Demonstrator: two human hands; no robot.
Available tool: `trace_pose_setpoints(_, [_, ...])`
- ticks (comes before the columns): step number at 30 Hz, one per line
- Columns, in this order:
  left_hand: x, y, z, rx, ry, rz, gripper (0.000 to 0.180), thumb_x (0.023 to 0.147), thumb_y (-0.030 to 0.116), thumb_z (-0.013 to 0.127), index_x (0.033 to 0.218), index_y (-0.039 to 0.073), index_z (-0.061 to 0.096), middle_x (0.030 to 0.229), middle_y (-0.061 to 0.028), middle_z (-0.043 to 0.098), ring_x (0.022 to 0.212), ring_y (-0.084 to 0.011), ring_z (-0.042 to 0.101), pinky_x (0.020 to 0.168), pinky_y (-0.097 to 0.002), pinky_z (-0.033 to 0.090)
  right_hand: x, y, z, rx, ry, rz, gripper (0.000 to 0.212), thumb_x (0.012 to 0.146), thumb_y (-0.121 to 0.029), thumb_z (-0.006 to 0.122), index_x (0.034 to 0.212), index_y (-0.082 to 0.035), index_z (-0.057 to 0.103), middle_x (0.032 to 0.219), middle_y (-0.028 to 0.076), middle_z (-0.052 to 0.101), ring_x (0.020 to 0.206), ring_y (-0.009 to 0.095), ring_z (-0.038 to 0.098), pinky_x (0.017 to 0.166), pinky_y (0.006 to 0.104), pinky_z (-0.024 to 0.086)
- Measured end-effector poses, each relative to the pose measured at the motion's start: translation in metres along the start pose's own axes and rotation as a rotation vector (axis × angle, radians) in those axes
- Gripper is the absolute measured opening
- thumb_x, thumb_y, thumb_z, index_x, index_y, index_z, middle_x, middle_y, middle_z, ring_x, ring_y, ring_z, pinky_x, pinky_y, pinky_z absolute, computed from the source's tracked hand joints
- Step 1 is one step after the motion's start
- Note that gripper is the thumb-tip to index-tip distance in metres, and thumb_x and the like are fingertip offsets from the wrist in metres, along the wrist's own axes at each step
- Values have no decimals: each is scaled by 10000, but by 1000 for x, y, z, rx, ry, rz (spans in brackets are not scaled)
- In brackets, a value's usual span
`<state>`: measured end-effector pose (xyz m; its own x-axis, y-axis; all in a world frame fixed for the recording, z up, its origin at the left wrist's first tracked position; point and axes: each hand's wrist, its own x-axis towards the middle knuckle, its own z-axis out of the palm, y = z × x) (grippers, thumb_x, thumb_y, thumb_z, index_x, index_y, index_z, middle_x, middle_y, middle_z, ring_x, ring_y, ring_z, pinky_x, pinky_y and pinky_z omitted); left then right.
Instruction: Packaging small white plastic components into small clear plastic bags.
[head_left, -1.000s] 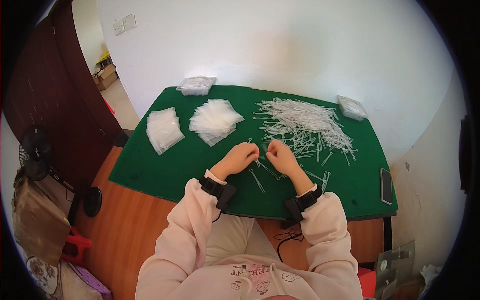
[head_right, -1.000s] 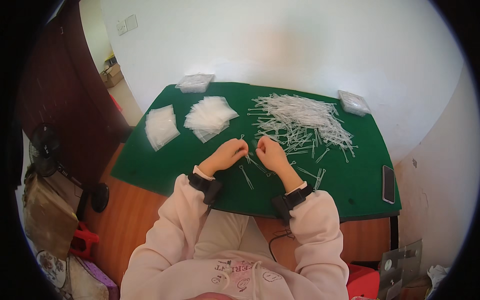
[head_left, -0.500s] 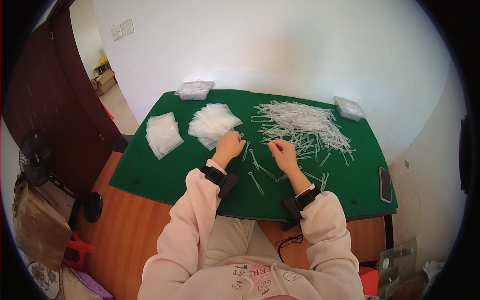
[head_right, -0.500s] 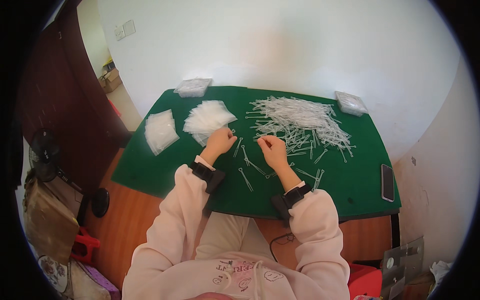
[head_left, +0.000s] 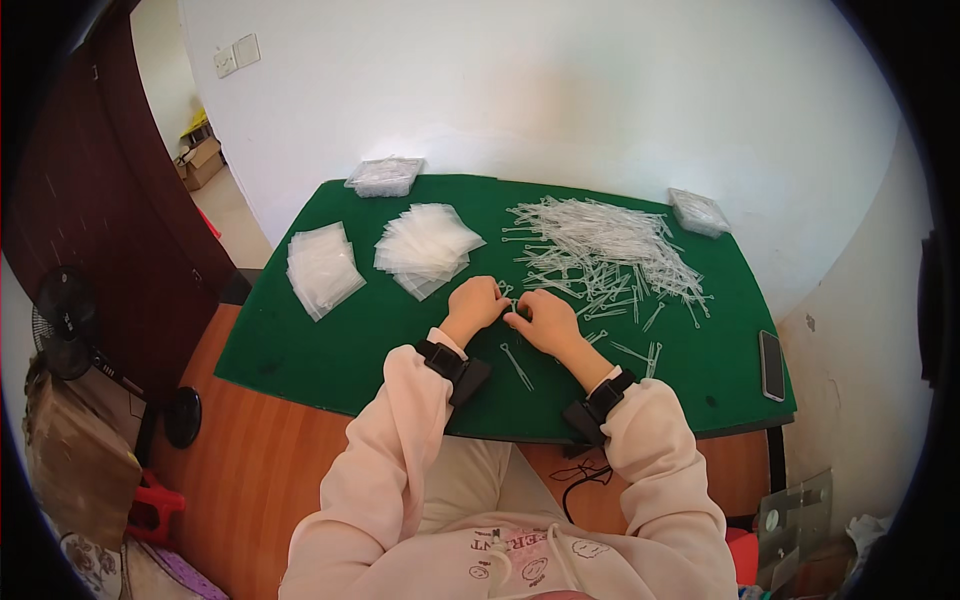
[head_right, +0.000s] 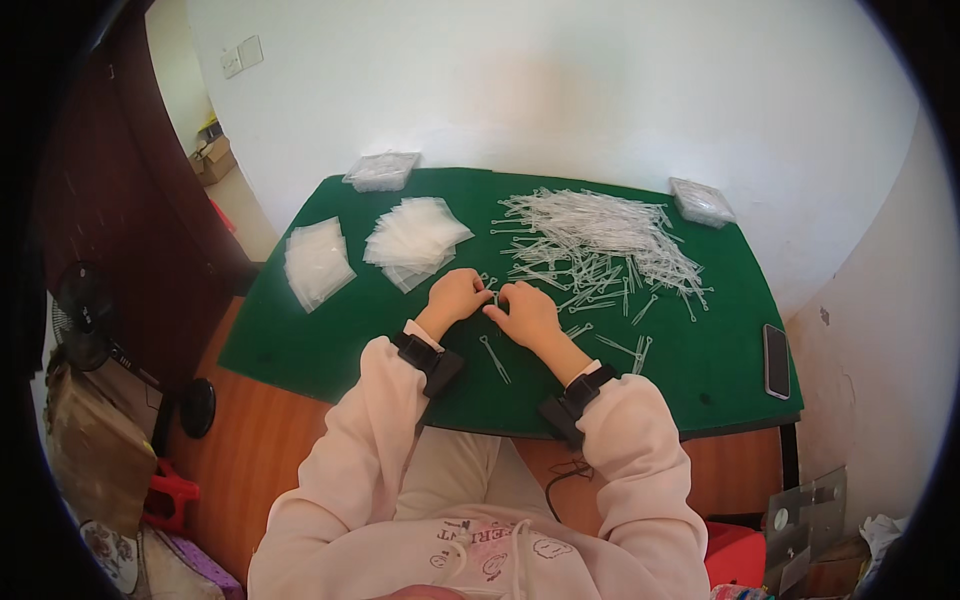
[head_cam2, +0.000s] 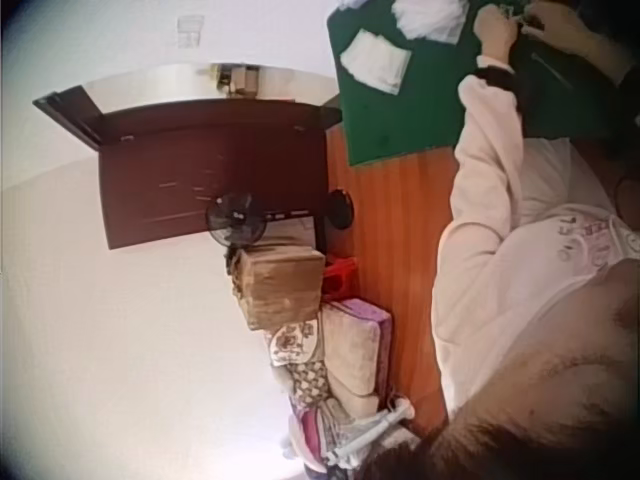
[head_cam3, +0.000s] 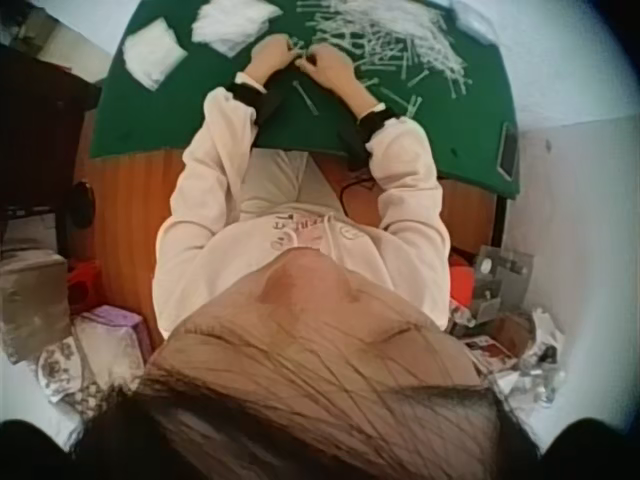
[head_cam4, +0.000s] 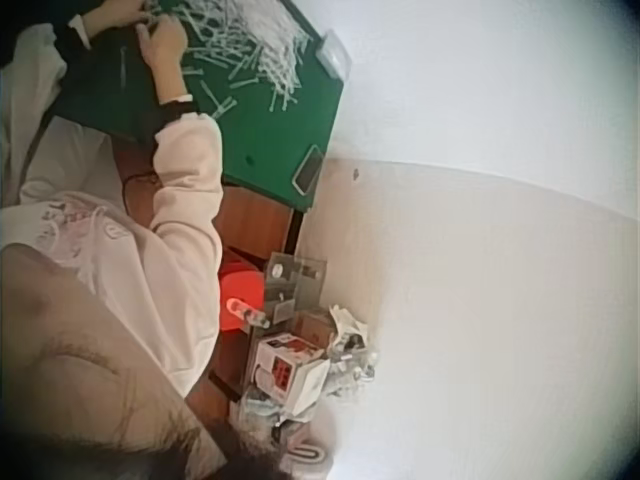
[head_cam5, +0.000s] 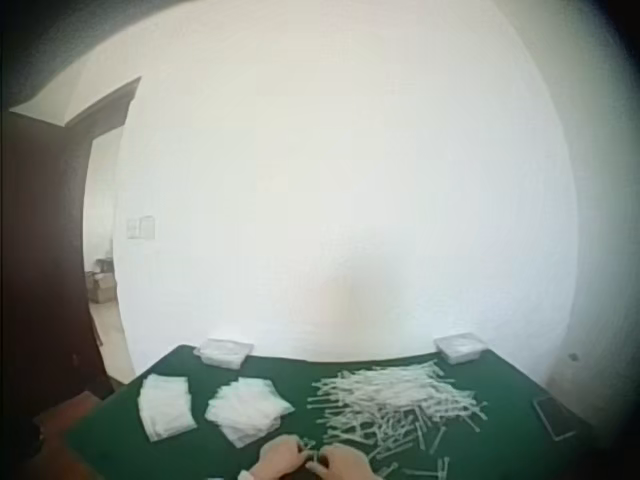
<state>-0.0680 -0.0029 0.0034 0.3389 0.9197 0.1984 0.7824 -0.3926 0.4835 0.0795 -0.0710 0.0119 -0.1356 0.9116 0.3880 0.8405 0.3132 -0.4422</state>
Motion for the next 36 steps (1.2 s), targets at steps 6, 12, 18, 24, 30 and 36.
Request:
trace_pose_setpoints(6, [0, -1, 5, -50, -4, -30, 185, 733, 264, 646, 775, 89, 607, 796, -107, 620, 768, -297, 600, 637, -389, 477, 1, 6, 8, -66, -17, 55, 180, 754, -245, 610, 752, -69, 570, 788, 93, 573, 744, 294, 579, 659, 396, 470])
trace_pose_setpoints(12, [7, -14, 13, -468, 136, 90, 133, 810, 190, 555, 865, 70, 575, 751, -76, 600, 698, -223, 587, 609, -332, 450, 3, 20, 11, -52, -12, 120, 141, 779, -208, 572, 820, -74, 565, 799, 94, 587, 737, 301, 583, 650, 401, 473])
trace_pose_setpoints(18, [8, -13, 8, -766, 25, 228, 144, 896, 141, 444, 917, 41, 545, 755, 1, 535, 695, -82, 479, 622, -229, 380, 4, 26, 4, 189, 45, 184, 117, 811, -147, 519, 876, -54, 549, 783, 106, 588, 723, 264, 595, 631, 372, 472])
trace_pose_setpoints(24, [5, -11, 1, -971, -89, 186, 169, 919, 154, 403, 959, 47, 528, 771, 12, 512, 727, -78, 466, 651, -220, 377, 9, 29, 10, 705, 181, 36, 117, 836, -49, 427, 878, -15, 531, 697, 44, 520, 617, 122, 507, 582, 253, 423])
trace_pose_setpoints(30, [-1, 1, -2, -1253, -289, 148, 155, 925, 158, 408, 971, 59, 518, 756, 17, 489, 688, -70, 445, 638, -216, 384, 10, 38, 10, 1081, 154, 117, 112, 841, -57, 432, 876, -28, 534, 685, 1, 499, 583, 84, 457, 566, 205, 387])
trace_pose_setpoints(36, [-4, 3, 0, -1116, -296, 154, 147, 922, 175, 440, 972, 55, 509, 741, 18, 481, 633, -63, 439, 582, -210, 384, 9, 29, 6, 1072, 37, 227, 85, 840, -90, 480, 854, -32, 542, 658, -8, 488, 596, 74, 457, 553, 210, 372])
